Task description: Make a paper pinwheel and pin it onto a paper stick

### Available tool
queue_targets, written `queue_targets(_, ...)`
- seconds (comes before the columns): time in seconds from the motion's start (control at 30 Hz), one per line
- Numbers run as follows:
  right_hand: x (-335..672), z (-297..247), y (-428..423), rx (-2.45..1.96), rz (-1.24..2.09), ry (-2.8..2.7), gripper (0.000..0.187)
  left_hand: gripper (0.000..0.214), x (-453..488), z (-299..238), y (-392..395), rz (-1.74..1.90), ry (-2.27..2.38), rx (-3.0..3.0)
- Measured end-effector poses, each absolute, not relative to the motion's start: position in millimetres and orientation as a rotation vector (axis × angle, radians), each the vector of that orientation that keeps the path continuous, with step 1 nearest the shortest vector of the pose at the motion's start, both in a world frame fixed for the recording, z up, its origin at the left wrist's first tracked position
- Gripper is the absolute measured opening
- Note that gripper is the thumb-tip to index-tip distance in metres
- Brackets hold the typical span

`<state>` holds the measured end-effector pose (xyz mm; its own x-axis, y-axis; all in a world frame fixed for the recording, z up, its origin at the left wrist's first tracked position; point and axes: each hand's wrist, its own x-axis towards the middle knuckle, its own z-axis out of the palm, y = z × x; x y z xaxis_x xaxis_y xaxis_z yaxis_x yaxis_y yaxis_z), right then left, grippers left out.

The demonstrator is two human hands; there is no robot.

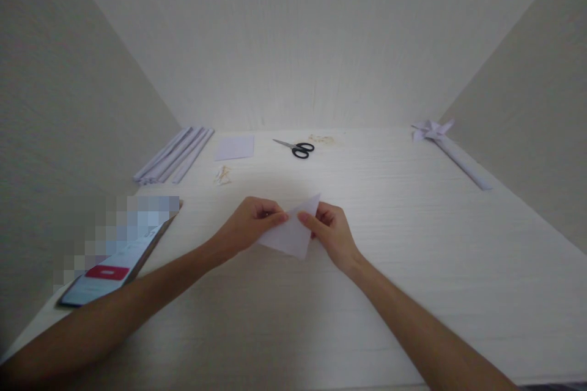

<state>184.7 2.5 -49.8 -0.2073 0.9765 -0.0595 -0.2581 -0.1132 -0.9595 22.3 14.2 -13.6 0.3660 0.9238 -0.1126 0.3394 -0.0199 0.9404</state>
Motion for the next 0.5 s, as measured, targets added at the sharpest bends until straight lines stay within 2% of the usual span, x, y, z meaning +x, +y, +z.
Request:
queue_targets(0.17, 183.8, -47.6, 4.7, -1.004, 1.471, -0.861, 0.019, 0.034, 24.4, -19.8, 12.5, 0.62, 1.166, 1.797)
queue_targets(0.37, 192.3, -37.9, 13.7, -0.982, 1.292, -0.678, 0.014, 0.027, 14.1, -11.1, 22.3, 0.56, 1.146, 1.893)
queue_targets(0.5, 192.1, -35.1, 13.3, -0.966, 1.302, -0.668, 0.013, 0.026, 9.6, 1.9, 27.8, 0.434, 1.124, 1.898)
